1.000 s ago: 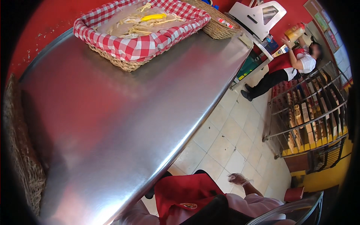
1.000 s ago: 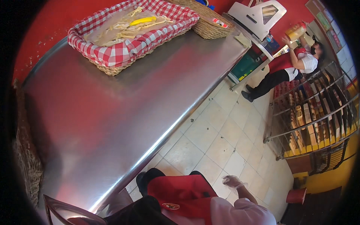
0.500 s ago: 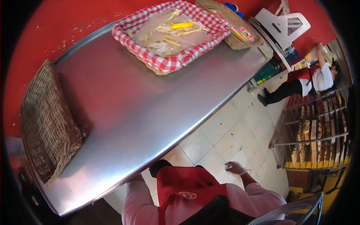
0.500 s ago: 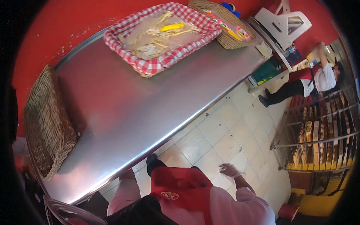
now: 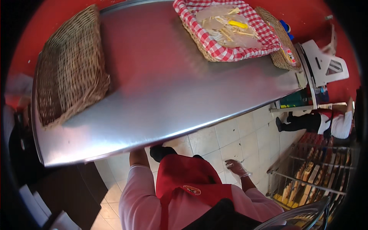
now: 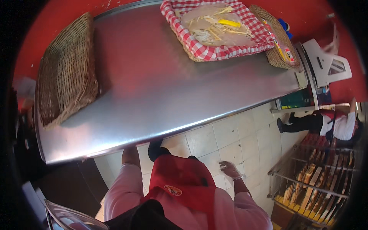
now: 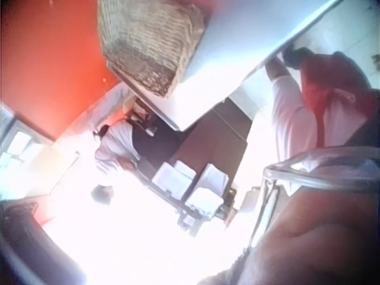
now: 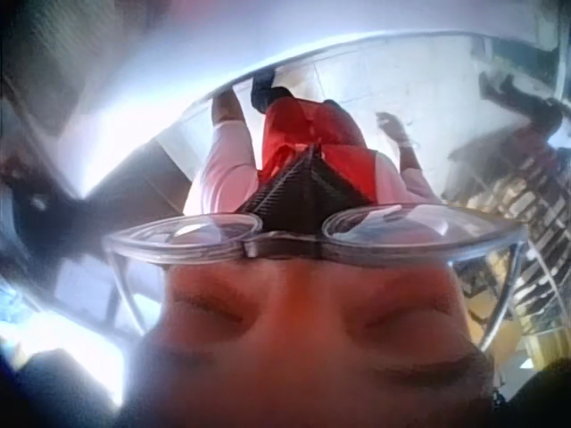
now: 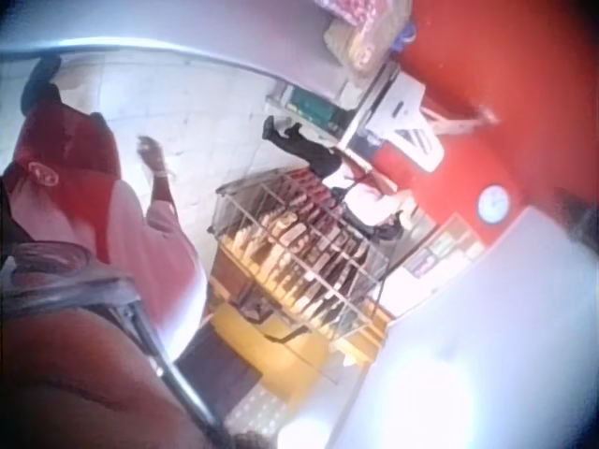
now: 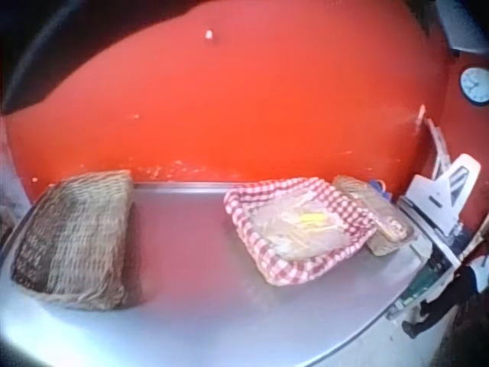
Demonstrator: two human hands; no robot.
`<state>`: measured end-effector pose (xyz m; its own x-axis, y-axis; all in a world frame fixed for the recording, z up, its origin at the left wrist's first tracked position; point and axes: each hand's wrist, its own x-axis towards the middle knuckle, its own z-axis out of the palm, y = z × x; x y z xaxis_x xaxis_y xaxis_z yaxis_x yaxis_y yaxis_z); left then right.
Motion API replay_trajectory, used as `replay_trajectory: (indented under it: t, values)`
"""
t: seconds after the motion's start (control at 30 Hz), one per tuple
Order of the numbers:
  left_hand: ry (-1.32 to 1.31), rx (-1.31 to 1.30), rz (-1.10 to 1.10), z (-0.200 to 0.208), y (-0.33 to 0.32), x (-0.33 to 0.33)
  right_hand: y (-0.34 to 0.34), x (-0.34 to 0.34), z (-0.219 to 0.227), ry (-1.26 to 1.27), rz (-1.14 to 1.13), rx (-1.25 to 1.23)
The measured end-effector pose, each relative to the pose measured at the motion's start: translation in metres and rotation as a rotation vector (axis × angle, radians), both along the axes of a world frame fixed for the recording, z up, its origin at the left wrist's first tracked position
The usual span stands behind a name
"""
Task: The person prepares bread rolls by hand and using a small knife. They take a tray of rolls, walk to another counter to get a plastic bag, return, and then use the knife to slice open each roll and spread a filling inside.
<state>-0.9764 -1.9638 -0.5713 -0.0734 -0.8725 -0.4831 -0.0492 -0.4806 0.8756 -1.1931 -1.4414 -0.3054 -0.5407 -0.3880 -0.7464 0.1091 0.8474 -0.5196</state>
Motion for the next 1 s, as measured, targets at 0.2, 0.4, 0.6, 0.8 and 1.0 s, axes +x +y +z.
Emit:
replay_trajectory:
  t: [0.2,0.4,0.6,0.8,1.0]
  values:
    - [0.384,0.029,0.303,0.083,0.056,0.002,0.017,-0.036,-0.020,0.099,0.339,-0.199]
    - [0.593,-0.154,0.420,0.196,0.186,0.063,0.016,-0.046,0.028,0.145,0.626,-0.364]
    - [0.364,-0.329,0.475,0.325,0.347,0.135,-0.069,0.050,0.127,0.059,0.786,-0.637]
    - [-0.421,-0.473,0.356,0.433,0.532,0.205,-0.049,0.238,0.227,-0.258,1.053,-1.185]
    - [-0.604,-0.465,0.631,0.464,0.763,0.264,0.075,0.384,0.177,-0.330,1.887,-1.277]
